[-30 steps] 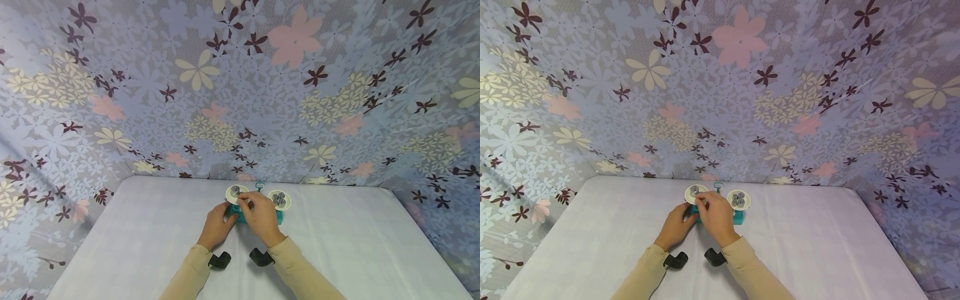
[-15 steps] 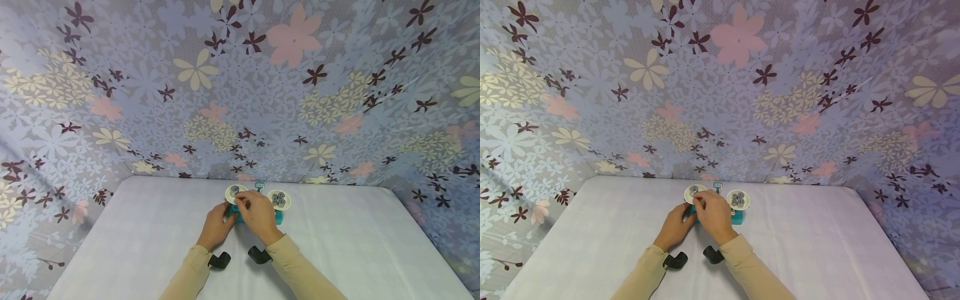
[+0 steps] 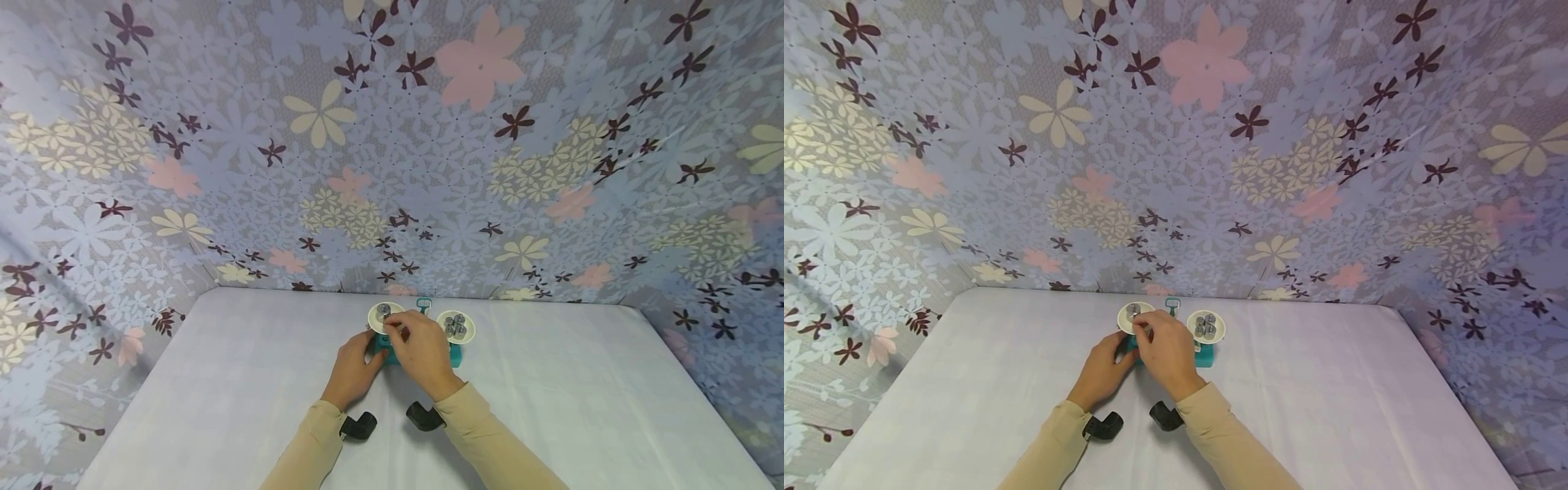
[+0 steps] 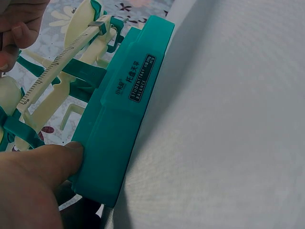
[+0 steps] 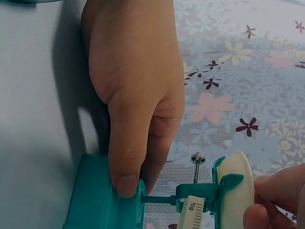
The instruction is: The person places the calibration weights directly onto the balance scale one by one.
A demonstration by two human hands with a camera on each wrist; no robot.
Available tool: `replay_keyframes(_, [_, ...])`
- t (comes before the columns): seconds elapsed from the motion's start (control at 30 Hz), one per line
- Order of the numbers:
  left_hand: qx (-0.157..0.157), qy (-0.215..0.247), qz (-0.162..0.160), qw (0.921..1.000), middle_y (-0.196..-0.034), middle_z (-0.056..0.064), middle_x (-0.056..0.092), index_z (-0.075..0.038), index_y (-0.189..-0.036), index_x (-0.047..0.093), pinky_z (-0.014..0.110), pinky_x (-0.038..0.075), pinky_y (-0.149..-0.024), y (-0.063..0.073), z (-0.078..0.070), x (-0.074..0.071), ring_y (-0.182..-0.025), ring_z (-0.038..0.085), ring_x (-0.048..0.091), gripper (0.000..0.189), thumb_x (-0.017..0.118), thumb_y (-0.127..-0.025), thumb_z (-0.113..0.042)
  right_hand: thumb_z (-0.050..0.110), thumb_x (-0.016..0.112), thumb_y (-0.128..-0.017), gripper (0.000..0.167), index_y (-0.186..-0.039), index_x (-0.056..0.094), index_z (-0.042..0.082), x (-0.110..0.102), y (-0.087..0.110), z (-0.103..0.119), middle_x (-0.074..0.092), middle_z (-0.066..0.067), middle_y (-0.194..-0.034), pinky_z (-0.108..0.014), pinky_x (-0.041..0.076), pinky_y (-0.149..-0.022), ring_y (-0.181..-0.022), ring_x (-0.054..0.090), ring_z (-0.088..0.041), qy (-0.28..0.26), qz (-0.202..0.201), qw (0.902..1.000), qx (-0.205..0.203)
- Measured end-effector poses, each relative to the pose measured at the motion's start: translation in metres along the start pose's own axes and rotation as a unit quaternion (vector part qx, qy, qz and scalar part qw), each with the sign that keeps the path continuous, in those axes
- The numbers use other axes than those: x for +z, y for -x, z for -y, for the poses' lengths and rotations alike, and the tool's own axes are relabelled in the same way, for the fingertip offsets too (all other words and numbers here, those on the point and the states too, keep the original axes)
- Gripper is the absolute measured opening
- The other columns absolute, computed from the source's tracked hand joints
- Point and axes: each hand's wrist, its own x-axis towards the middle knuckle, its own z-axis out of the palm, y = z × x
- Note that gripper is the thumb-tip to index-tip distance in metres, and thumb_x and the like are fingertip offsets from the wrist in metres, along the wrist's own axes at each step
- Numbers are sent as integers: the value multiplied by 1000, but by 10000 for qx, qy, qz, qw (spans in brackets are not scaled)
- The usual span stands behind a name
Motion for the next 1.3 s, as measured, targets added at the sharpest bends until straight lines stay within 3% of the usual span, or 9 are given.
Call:
replay_keyframes(0.7, [116,-11,-67,9999,-135,21,60,5,-139,54,51,46,-108,0,1,2,-126,36,56,51,64,-99,-26,10,79,-87,7,-94,78,12,-26,17,-8,69,4,-82,-21,44,-48,-63,58,-7,143,-19,9999,51])
replay_keyframes(1.3, [-127,200,106,9997,-139,21,57,3,-142,51,48,42,-113,-2,2,-2,-131,35,53,54,63,-100,-29,5,80,-84,12,-95,78,10,-42,39,-33,70,3,-84,-22,43,-49,-62,57,-6,282,-188,9994,99])
